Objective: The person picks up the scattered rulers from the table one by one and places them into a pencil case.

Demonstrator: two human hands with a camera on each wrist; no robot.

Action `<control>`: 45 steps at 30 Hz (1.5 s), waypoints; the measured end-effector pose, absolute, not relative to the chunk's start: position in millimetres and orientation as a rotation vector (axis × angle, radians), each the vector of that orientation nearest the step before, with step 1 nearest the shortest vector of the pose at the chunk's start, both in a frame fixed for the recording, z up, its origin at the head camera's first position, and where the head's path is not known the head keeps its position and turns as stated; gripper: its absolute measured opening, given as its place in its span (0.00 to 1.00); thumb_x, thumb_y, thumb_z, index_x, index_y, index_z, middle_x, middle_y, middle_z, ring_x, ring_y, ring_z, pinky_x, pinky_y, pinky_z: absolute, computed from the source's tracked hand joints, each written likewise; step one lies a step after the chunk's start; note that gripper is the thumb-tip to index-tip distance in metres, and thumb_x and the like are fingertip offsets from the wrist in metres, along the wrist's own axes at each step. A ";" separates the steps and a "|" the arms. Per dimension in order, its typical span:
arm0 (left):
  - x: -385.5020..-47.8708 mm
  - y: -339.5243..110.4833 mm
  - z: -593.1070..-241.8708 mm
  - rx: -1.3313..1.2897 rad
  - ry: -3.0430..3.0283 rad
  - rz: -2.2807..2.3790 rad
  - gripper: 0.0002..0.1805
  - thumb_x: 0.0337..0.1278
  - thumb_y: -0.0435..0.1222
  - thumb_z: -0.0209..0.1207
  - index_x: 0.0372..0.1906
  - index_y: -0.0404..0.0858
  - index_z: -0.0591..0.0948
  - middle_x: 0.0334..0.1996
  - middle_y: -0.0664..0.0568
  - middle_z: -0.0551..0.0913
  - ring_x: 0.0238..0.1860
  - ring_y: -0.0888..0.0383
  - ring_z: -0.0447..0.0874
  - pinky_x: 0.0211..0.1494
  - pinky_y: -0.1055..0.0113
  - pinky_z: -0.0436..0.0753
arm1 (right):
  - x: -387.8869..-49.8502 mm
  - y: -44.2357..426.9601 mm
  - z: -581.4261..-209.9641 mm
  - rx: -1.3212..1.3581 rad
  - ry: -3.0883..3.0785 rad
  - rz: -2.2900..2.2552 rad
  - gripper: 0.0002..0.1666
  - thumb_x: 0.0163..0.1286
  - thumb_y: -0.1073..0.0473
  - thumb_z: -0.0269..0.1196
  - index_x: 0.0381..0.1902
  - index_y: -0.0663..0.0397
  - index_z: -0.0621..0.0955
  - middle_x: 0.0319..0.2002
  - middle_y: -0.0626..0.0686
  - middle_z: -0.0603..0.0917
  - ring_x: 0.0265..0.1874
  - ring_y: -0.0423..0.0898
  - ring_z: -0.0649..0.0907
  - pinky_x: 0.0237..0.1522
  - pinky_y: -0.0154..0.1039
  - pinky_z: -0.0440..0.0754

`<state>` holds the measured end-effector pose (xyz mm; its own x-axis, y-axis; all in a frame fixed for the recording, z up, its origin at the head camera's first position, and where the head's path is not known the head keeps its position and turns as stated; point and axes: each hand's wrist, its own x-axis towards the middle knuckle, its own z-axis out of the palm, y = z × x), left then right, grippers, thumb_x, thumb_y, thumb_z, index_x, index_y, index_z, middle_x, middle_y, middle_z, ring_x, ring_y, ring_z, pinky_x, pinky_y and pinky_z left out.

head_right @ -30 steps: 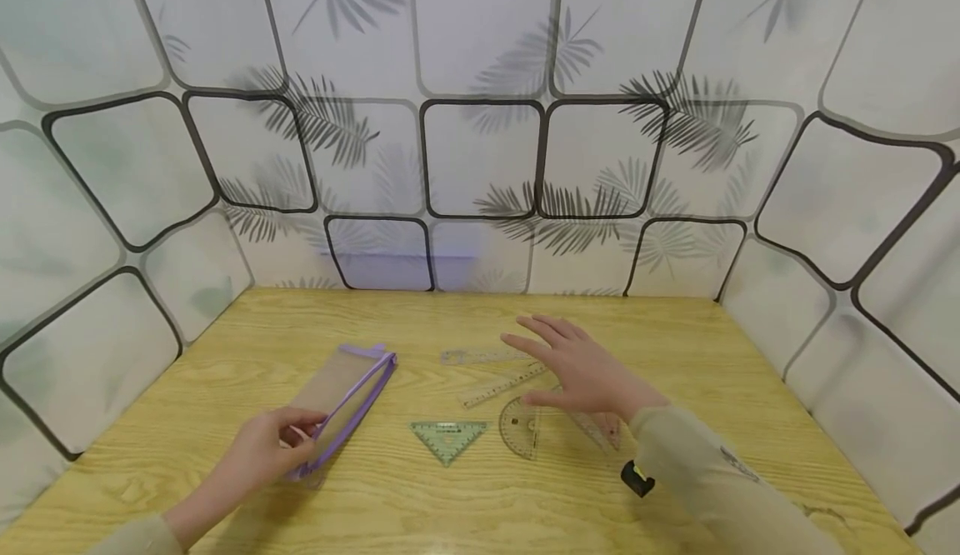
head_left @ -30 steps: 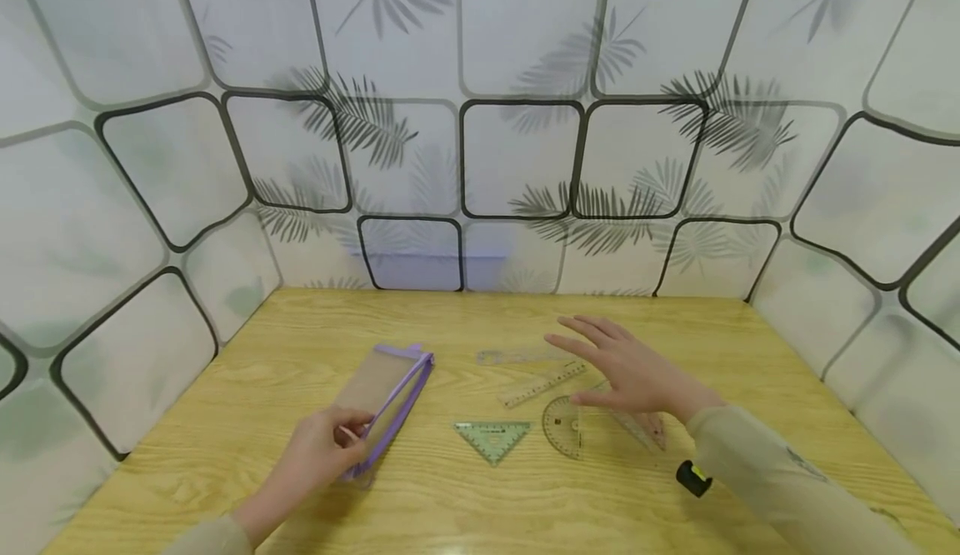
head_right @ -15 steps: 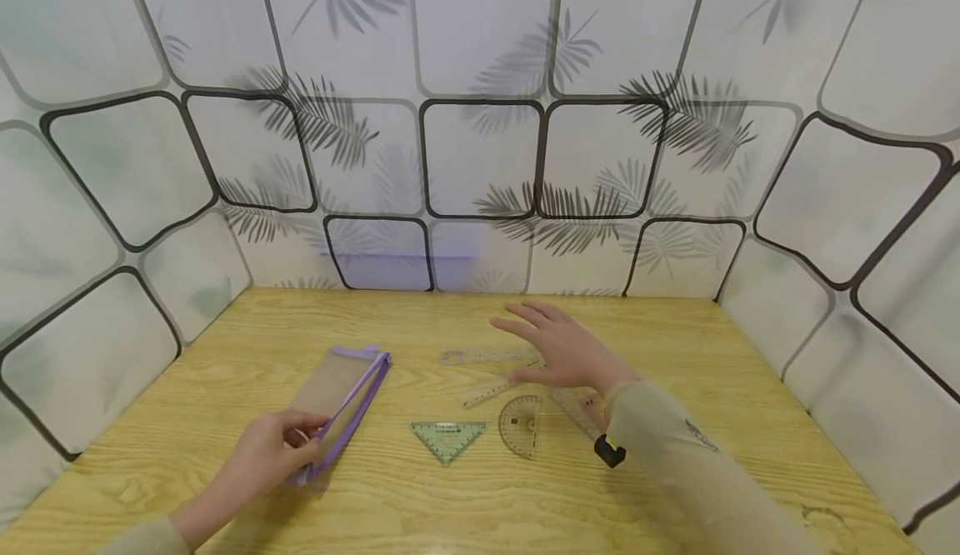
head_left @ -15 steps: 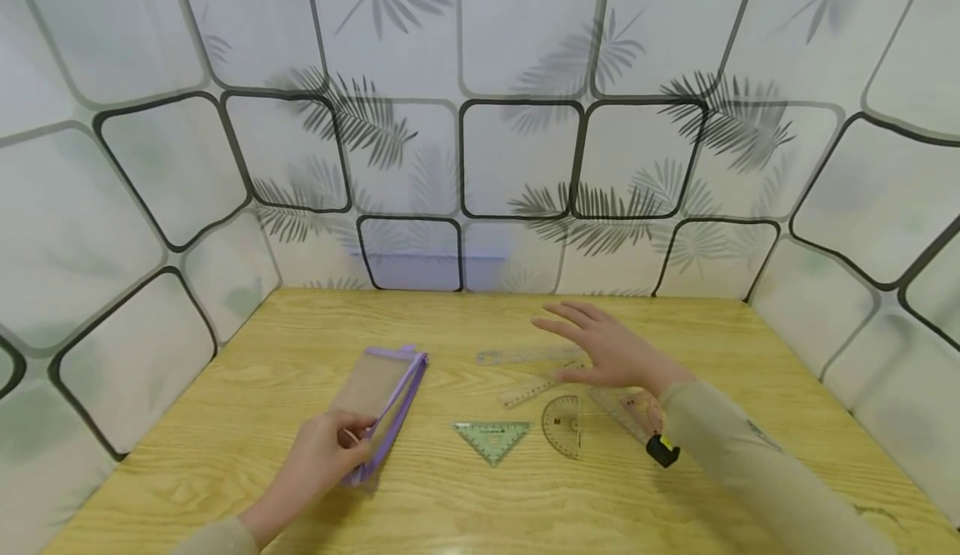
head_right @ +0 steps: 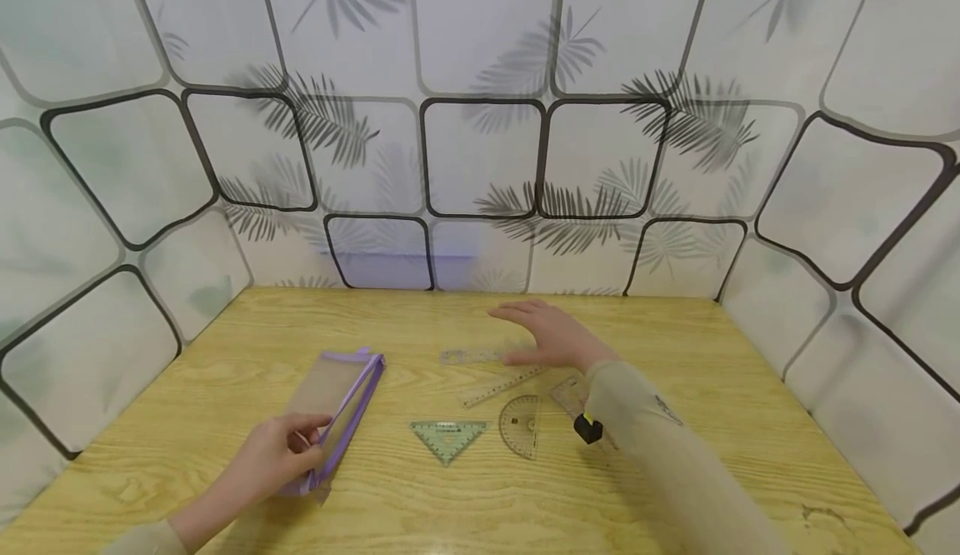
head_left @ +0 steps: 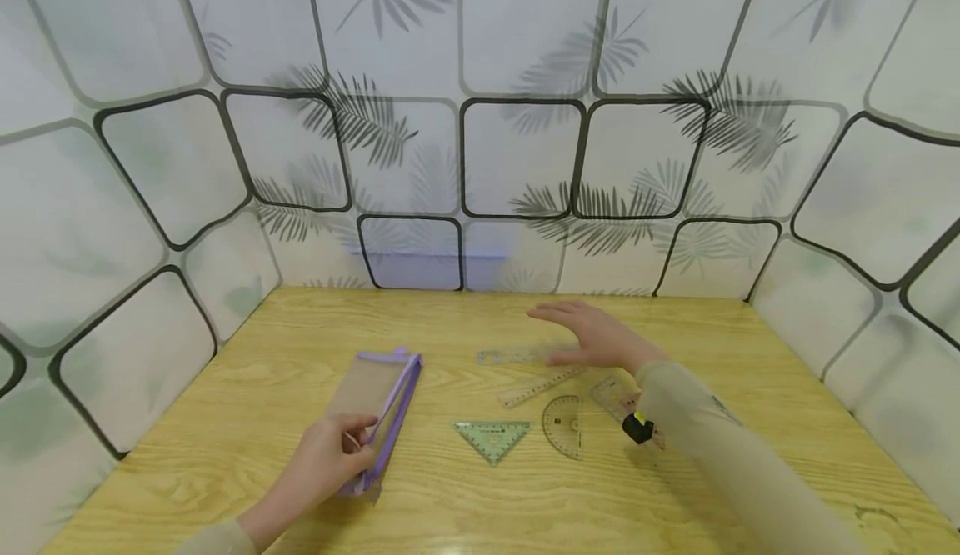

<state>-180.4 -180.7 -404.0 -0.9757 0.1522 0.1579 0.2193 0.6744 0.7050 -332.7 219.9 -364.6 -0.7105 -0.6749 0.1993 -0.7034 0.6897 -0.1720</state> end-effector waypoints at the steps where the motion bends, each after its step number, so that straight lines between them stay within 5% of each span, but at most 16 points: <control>1: -180.0 -180.5 -403.6 -0.309 -2.801 -1.195 0.24 0.41 0.27 0.63 0.50 0.25 0.83 0.28 0.54 0.81 0.26 0.68 0.78 0.27 0.78 0.81 | -334.3 219.6 -365.1 1.124 -2.797 0.378 0.47 0.62 0.41 0.68 0.76 0.40 0.64 0.74 0.54 0.67 0.73 0.60 0.66 0.72 0.66 0.66; 7: -177.0 -178.4 -402.9 -0.262 -2.829 -1.207 0.24 0.41 0.27 0.61 0.50 0.25 0.83 0.27 0.53 0.81 0.25 0.69 0.75 0.26 0.78 0.79 | -345.3 217.3 -372.5 1.069 -2.905 0.486 0.43 0.63 0.41 0.67 0.74 0.37 0.66 0.73 0.54 0.68 0.73 0.59 0.66 0.71 0.65 0.68; 18: -174.6 -177.5 -402.6 -0.235 -2.863 -1.251 0.23 0.46 0.28 0.61 0.53 0.25 0.82 0.23 0.55 0.77 0.22 0.66 0.70 0.20 0.77 0.71 | -363.9 207.5 -392.4 1.072 -2.931 0.626 0.33 0.66 0.50 0.66 0.68 0.49 0.74 0.67 0.55 0.75 0.67 0.59 0.73 0.69 0.61 0.73; 32: -174.8 -175.9 -401.3 -0.232 -2.829 -1.254 0.23 0.45 0.28 0.58 0.51 0.28 0.84 0.21 0.56 0.78 0.20 0.68 0.73 0.20 0.77 0.73 | -368.2 201.2 -406.0 1.075 -2.984 0.745 0.27 0.68 0.55 0.64 0.64 0.53 0.78 0.55 0.56 0.80 0.55 0.56 0.82 0.61 0.53 0.83; 45: -173.9 -178.7 -402.7 -0.291 -2.820 -1.280 0.25 0.45 0.27 0.60 0.54 0.24 0.81 0.24 0.54 0.78 0.24 0.68 0.76 0.25 0.78 0.79 | -371.3 200.2 -412.8 1.098 -2.961 0.731 0.19 0.69 0.56 0.64 0.57 0.50 0.83 0.48 0.55 0.78 0.48 0.50 0.79 0.54 0.50 0.83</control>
<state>-173.9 -178.7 -402.7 -0.9820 0.1567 0.1052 0.1824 0.6440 0.7430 -371.3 200.2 -412.8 -0.7663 -0.6396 0.0613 -0.5947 0.6699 -0.4446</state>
